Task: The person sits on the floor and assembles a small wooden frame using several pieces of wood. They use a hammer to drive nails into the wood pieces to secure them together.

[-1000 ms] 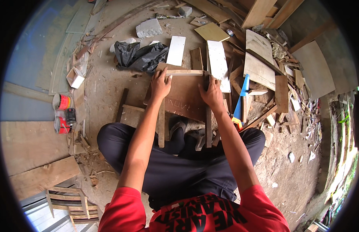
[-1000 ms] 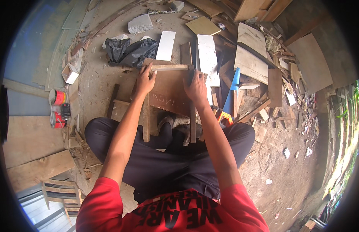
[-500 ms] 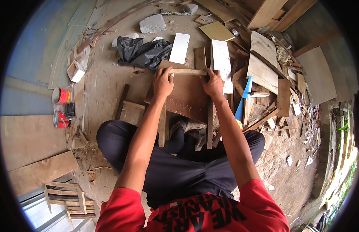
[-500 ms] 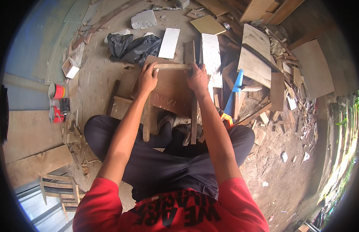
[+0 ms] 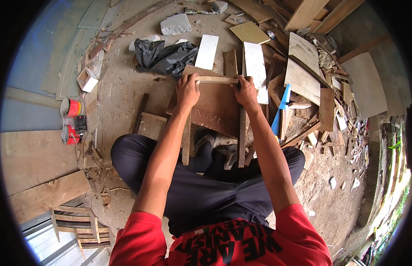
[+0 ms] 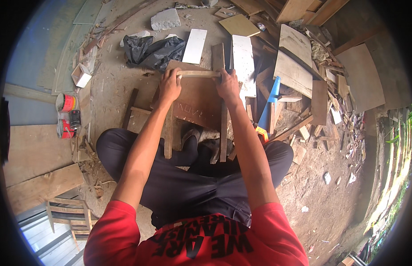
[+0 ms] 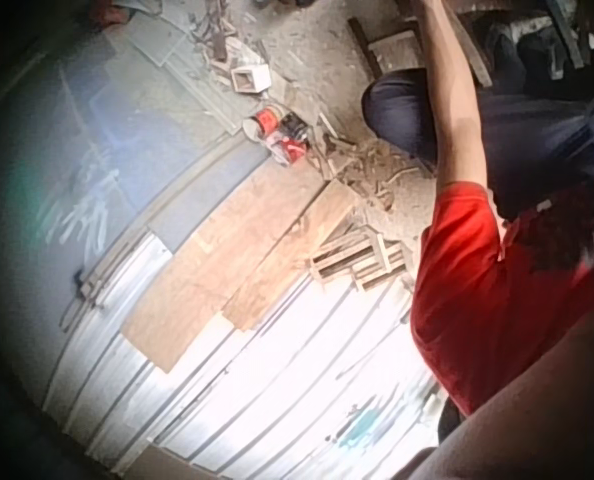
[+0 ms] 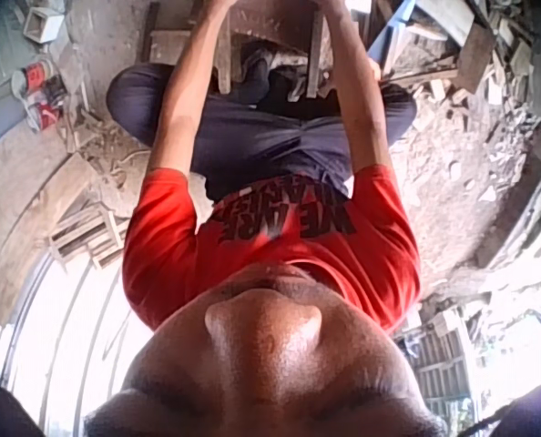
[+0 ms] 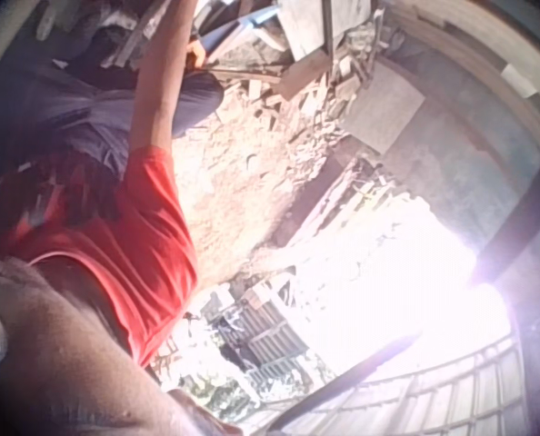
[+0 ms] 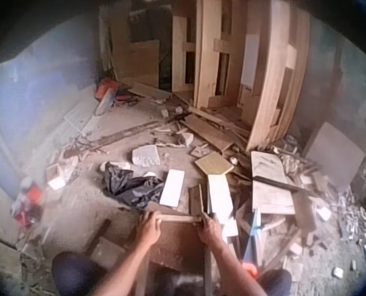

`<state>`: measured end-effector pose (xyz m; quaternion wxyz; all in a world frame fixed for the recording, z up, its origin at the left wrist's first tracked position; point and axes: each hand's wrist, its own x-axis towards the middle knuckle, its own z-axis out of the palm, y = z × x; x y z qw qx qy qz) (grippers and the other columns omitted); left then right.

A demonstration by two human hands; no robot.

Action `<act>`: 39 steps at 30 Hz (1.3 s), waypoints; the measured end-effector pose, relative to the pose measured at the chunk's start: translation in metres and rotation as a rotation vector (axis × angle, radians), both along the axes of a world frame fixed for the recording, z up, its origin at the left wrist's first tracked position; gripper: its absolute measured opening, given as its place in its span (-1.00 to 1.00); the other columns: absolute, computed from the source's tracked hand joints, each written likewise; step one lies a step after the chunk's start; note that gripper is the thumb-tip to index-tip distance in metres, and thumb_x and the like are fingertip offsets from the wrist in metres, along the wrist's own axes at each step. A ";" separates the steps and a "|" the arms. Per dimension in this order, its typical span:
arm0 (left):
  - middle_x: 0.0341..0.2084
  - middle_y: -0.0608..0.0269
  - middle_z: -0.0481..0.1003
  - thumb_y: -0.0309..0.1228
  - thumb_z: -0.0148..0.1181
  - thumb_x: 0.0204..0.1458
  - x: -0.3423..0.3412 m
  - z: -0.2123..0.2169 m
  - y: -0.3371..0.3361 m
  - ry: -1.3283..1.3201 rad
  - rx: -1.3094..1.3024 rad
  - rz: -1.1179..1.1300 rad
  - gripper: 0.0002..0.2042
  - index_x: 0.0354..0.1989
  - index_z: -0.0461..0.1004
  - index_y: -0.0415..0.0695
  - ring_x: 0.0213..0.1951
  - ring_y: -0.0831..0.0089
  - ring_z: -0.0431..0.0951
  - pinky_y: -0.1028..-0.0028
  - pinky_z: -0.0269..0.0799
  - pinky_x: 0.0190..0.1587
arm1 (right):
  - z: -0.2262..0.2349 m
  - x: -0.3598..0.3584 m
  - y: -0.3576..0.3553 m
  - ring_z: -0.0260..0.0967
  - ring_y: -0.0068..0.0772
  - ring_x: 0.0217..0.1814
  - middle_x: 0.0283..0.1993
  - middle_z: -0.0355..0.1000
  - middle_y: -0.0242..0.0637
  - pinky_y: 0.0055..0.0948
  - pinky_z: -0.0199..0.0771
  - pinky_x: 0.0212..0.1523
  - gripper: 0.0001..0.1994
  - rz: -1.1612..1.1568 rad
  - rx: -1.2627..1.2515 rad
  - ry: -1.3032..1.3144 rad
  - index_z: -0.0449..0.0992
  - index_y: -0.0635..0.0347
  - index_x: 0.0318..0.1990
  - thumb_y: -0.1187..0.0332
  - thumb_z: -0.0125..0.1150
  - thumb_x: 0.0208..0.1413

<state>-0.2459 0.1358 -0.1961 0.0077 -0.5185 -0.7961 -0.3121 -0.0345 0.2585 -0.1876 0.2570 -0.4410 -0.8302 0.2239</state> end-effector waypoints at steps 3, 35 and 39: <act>0.02 0.09 0.41 -0.42 0.16 0.14 -0.004 -0.003 -0.002 0.004 -0.007 -0.008 -0.67 0.10 0.39 0.03 0.10 -0.02 0.37 0.02 0.35 0.09 | 0.004 -0.004 -0.006 0.40 0.20 0.00 -0.02 0.40 0.11 -0.02 0.45 0.03 -0.54 -0.025 0.008 -0.013 0.47 0.02 0.15 0.19 0.37 0.10; 0.20 -0.28 0.35 -0.49 0.23 0.00 -0.006 -0.003 -0.006 -0.270 0.143 0.009 -0.44 0.22 0.32 -0.38 0.25 -0.11 0.34 0.17 0.23 0.33 | -0.021 0.005 0.000 0.35 0.18 0.16 0.08 0.41 0.26 -0.04 0.20 0.31 -0.23 -0.021 0.059 -0.042 0.18 0.59 0.28 0.15 0.27 0.04; 0.20 -0.28 0.35 -0.50 0.22 -0.01 -0.005 -0.001 -0.007 -0.246 0.152 0.001 -0.45 0.21 0.32 -0.40 0.25 -0.11 0.34 0.16 0.23 0.33 | -0.015 0.006 -0.002 0.34 0.18 0.19 0.12 0.39 0.27 -0.02 0.17 0.34 -0.21 -0.003 0.037 -0.069 0.15 0.59 0.31 0.15 0.26 0.04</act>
